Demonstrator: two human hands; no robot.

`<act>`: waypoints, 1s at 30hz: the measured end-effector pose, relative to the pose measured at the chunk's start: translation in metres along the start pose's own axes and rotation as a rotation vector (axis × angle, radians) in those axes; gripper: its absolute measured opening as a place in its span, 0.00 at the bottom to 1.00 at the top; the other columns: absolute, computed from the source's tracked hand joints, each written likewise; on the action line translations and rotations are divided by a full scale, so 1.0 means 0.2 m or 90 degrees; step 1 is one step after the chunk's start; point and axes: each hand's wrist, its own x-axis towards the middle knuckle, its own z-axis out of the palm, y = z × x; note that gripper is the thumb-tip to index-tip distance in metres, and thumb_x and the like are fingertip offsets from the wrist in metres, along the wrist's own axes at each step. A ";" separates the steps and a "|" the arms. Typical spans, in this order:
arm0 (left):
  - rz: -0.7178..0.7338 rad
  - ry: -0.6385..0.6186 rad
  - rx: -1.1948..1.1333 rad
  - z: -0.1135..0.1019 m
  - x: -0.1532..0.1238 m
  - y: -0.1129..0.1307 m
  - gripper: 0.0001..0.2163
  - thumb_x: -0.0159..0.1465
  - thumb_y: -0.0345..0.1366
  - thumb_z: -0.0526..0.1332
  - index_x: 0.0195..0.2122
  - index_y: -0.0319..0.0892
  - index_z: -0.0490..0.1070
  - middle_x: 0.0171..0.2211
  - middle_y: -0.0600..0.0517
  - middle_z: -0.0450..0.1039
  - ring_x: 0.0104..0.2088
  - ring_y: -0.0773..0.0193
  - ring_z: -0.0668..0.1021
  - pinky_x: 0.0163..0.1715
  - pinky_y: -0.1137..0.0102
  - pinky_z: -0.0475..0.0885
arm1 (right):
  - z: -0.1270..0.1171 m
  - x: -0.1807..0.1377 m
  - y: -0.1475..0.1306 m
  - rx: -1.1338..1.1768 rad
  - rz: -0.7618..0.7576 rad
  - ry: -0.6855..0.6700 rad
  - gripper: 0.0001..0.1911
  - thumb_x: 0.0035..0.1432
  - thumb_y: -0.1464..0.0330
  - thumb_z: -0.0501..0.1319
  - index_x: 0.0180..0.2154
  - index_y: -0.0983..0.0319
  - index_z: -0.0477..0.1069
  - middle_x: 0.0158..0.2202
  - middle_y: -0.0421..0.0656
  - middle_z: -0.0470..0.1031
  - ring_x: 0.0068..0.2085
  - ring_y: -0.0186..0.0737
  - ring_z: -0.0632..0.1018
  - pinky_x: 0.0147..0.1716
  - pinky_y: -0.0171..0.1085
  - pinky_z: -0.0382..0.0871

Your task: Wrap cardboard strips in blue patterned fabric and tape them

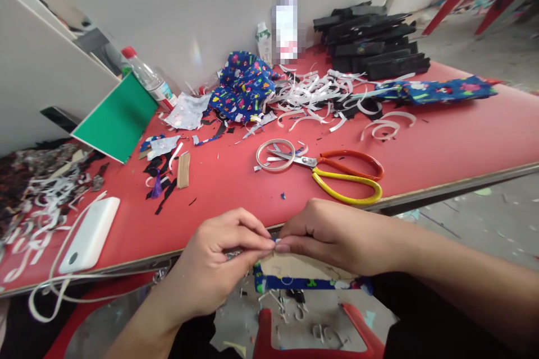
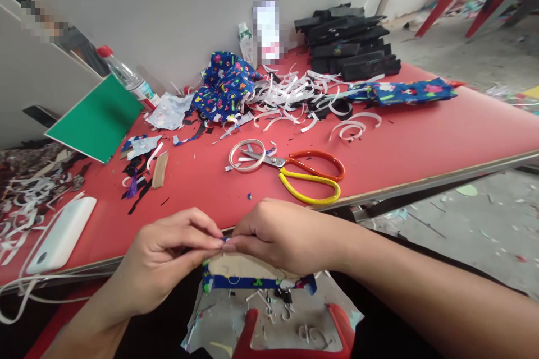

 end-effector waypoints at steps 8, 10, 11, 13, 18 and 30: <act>-0.158 0.215 -0.349 0.19 0.03 -0.13 0.28 0.71 0.61 0.57 0.24 0.43 0.67 0.21 0.56 0.59 0.22 0.68 0.63 0.22 0.71 0.62 | -0.05 0.02 -0.02 -0.211 -0.011 0.095 0.26 0.77 0.56 0.51 0.32 0.62 0.75 0.21 0.38 0.70 0.21 0.31 0.64 0.25 0.38 0.48; -0.172 0.237 -0.296 0.22 0.04 -0.12 0.28 0.72 0.60 0.57 0.22 0.44 0.60 0.20 0.58 0.54 0.21 0.68 0.59 0.22 0.70 0.58 | -0.04 0.01 -0.02 -0.242 -0.022 0.104 0.25 0.77 0.57 0.51 0.32 0.62 0.76 0.21 0.39 0.70 0.21 0.32 0.66 0.25 0.39 0.47; -0.166 0.239 -0.256 0.23 0.04 -0.11 0.28 0.72 0.60 0.56 0.22 0.45 0.58 0.19 0.58 0.54 0.21 0.68 0.58 0.22 0.69 0.58 | -0.04 0.01 -0.02 -0.248 -0.029 0.108 0.25 0.78 0.57 0.51 0.32 0.62 0.76 0.21 0.39 0.70 0.21 0.32 0.66 0.25 0.40 0.46; -0.140 0.238 -0.172 0.24 0.04 -0.08 0.29 0.73 0.60 0.53 0.22 0.46 0.56 0.20 0.57 0.55 0.22 0.67 0.58 0.23 0.68 0.58 | -0.03 0.00 -0.01 -0.252 -0.041 0.120 0.25 0.78 0.58 0.51 0.31 0.61 0.75 0.20 0.38 0.70 0.20 0.32 0.65 0.25 0.40 0.46; -0.076 0.246 -0.070 0.26 0.03 -0.05 0.27 0.76 0.57 0.51 0.24 0.45 0.58 0.21 0.56 0.57 0.23 0.66 0.60 0.24 0.67 0.58 | -0.02 -0.03 -0.01 -0.232 -0.062 0.150 0.29 0.79 0.55 0.47 0.30 0.61 0.73 0.20 0.39 0.70 0.20 0.32 0.64 0.24 0.40 0.44; -0.153 0.290 -0.375 0.30 0.08 -0.10 0.29 0.70 0.65 0.52 0.25 0.45 0.70 0.17 0.53 0.63 0.22 0.59 0.73 0.22 0.64 0.66 | -0.05 0.01 -0.02 0.050 0.073 0.163 0.32 0.70 0.43 0.55 0.23 0.59 0.57 0.21 0.34 0.52 0.23 0.31 0.54 0.19 0.35 0.47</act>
